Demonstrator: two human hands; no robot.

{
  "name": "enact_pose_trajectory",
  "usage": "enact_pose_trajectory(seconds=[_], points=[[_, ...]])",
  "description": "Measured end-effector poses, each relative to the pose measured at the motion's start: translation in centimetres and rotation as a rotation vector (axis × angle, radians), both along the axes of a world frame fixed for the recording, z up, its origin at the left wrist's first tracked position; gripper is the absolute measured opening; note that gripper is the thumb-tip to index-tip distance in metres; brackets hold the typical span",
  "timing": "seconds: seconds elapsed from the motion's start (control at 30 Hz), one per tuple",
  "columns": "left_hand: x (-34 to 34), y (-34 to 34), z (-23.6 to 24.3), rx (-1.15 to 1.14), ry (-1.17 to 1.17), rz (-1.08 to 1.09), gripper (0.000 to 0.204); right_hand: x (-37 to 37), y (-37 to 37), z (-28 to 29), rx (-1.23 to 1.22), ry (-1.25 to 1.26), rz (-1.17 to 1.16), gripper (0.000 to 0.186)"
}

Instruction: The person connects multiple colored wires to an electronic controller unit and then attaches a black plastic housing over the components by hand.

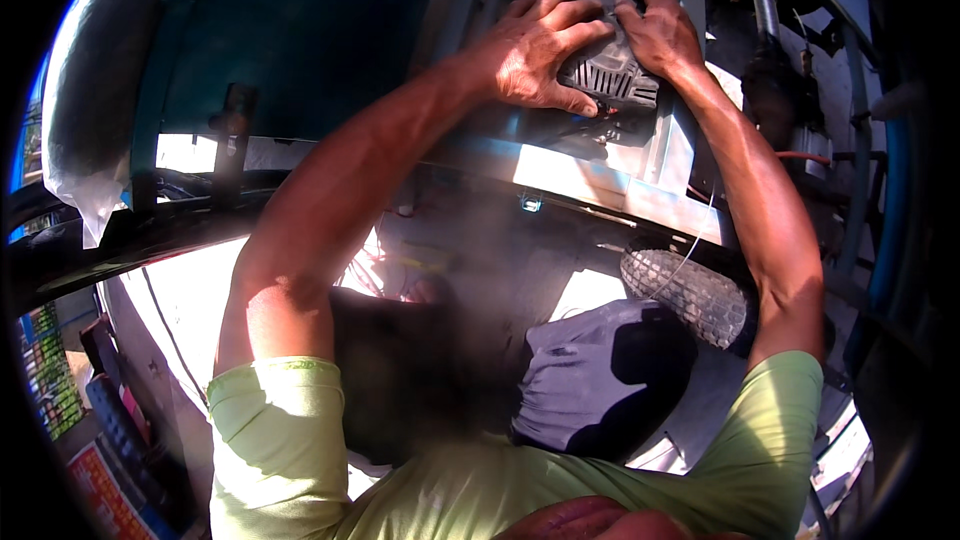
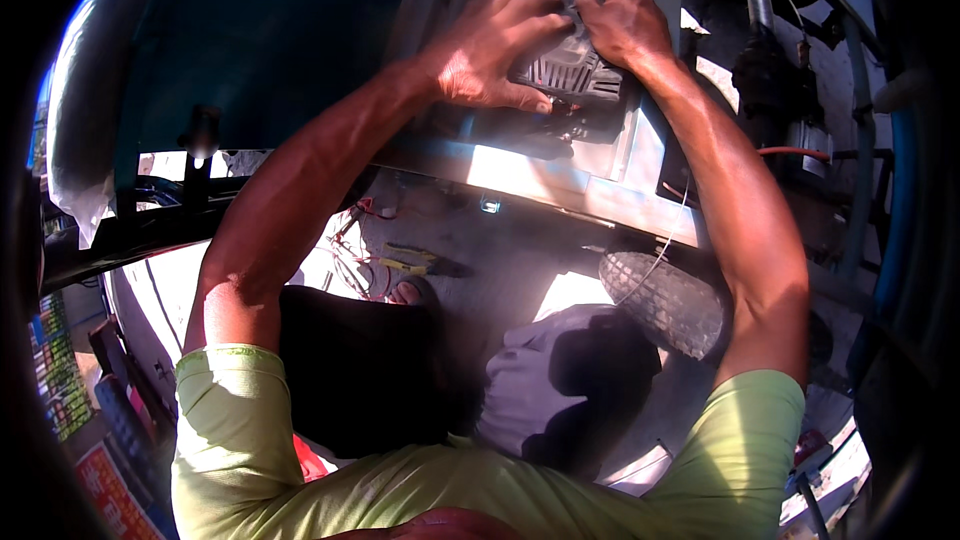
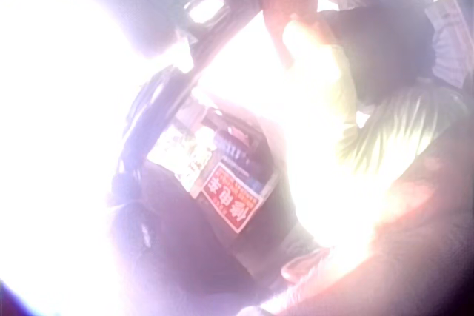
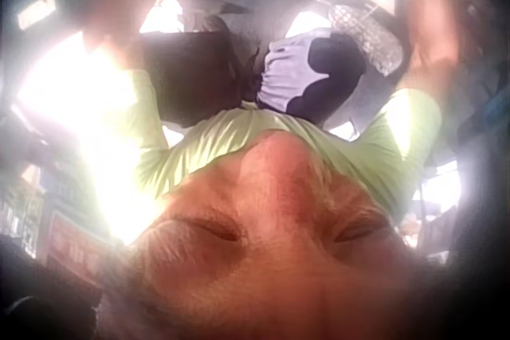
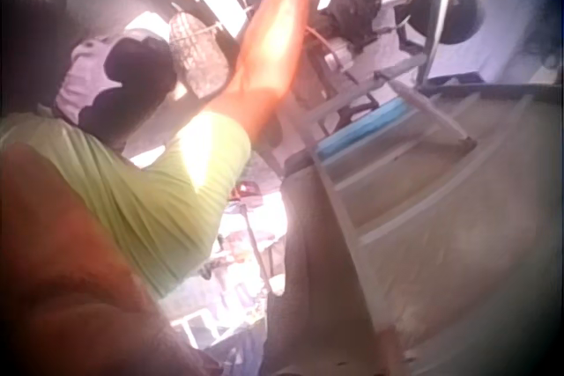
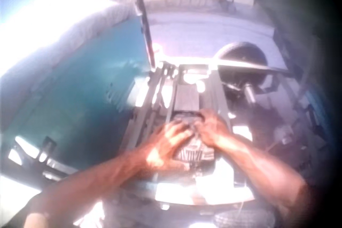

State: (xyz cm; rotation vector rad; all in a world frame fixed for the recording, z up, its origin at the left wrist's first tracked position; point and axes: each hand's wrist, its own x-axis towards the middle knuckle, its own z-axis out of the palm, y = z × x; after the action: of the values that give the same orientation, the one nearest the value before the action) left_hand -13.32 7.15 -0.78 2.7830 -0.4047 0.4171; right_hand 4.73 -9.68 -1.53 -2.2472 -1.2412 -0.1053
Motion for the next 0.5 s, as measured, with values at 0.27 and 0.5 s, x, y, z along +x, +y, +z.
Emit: enact_pose_trajectory(seconds=[0.27, 0.5], points=[[-1.9, -1.7, 0.7, -0.129, 0.0, 0.204, 0.092, 1.5, 0.7, 0.5, 0.047, 0.296, -0.036, 0.052], [0.8, -1.5, 9.3, -0.403, -0.232, 0.141, 0.061, 5.5, 0.0, 3.9, 0.41, 1.122, 0.083, 0.055]])
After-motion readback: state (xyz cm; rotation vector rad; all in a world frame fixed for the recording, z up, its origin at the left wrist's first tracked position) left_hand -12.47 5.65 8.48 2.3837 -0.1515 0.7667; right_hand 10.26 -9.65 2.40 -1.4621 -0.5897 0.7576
